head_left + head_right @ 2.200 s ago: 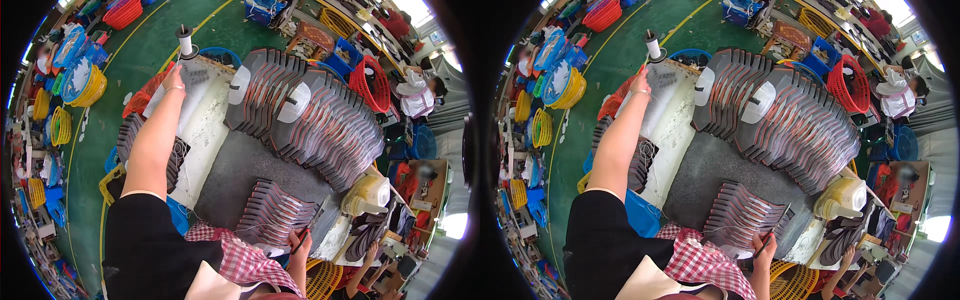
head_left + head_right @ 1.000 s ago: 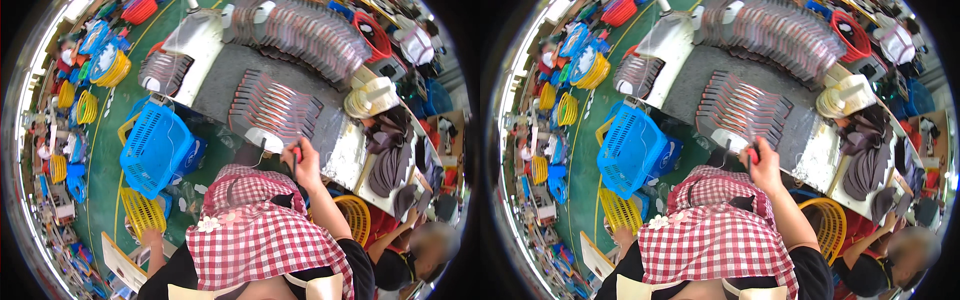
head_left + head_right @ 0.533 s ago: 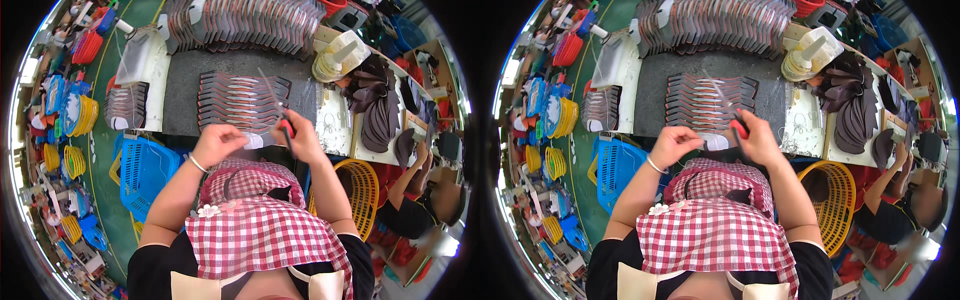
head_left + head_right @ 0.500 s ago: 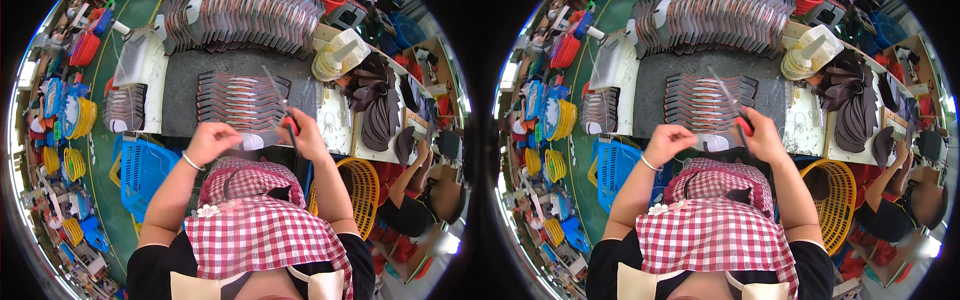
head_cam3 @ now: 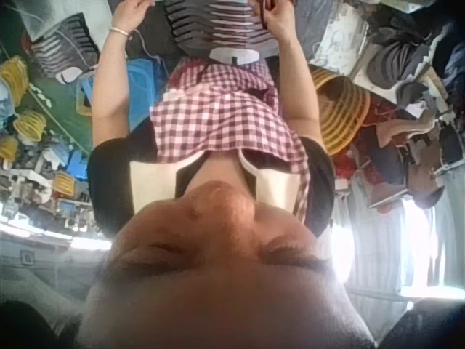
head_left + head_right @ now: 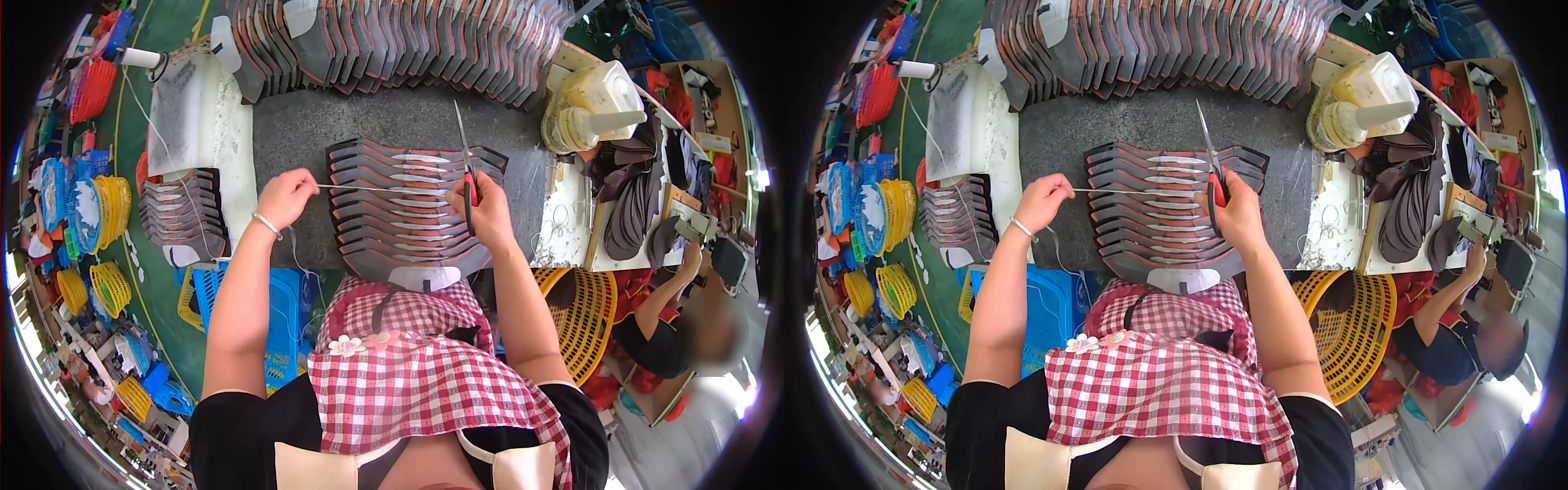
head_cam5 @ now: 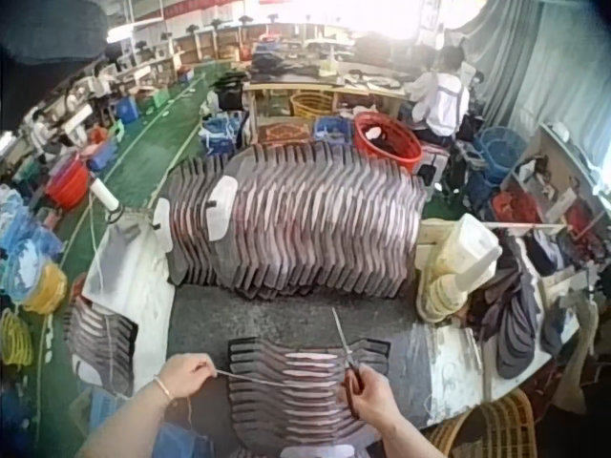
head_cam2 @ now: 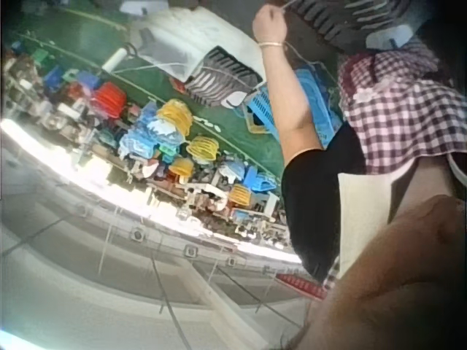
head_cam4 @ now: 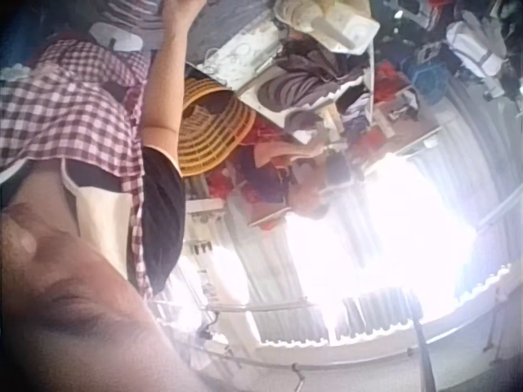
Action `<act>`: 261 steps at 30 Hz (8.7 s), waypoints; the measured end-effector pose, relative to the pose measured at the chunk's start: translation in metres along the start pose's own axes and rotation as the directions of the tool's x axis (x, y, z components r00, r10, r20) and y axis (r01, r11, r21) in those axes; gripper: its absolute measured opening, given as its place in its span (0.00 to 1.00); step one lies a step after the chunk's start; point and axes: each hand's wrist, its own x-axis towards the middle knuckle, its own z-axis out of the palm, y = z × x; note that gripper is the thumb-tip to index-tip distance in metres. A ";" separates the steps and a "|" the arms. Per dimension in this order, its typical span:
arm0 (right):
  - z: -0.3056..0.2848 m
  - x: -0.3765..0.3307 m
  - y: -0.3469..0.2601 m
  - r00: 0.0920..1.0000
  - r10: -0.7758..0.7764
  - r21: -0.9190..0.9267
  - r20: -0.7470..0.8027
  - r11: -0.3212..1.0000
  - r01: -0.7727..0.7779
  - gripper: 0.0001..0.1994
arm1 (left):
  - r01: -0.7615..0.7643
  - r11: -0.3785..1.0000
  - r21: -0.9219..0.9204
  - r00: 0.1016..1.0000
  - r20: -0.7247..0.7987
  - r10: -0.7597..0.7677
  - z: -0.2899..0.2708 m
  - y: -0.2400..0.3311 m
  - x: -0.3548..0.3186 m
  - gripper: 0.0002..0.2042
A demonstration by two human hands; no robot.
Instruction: Trimming excess thread from shoe components using scissors.
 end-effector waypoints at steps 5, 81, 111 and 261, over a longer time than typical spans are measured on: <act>0.015 0.025 0.002 0.998 -0.021 -0.089 -0.059 0.996 0.016 0.10 | -0.043 0.784 0.619 0.675 -0.561 0.480 0.021 0.048 0.037 0.14; 0.013 0.106 -0.045 0.851 -0.294 -0.789 0.434 0.331 0.517 0.19 | -0.029 0.998 0.062 0.982 0.187 0.017 0.011 0.045 0.127 0.10; 0.001 0.074 -0.002 0.990 0.027 0.188 0.140 0.981 -0.053 0.12 | -0.017 0.745 -0.667 0.956 0.207 0.207 0.068 0.079 0.080 0.08; -0.029 0.063 0.006 0.959 -0.264 -0.802 0.105 0.547 0.238 0.18 | -0.021 0.944 0.330 0.999 0.042 0.007 0.040 0.062 0.077 0.13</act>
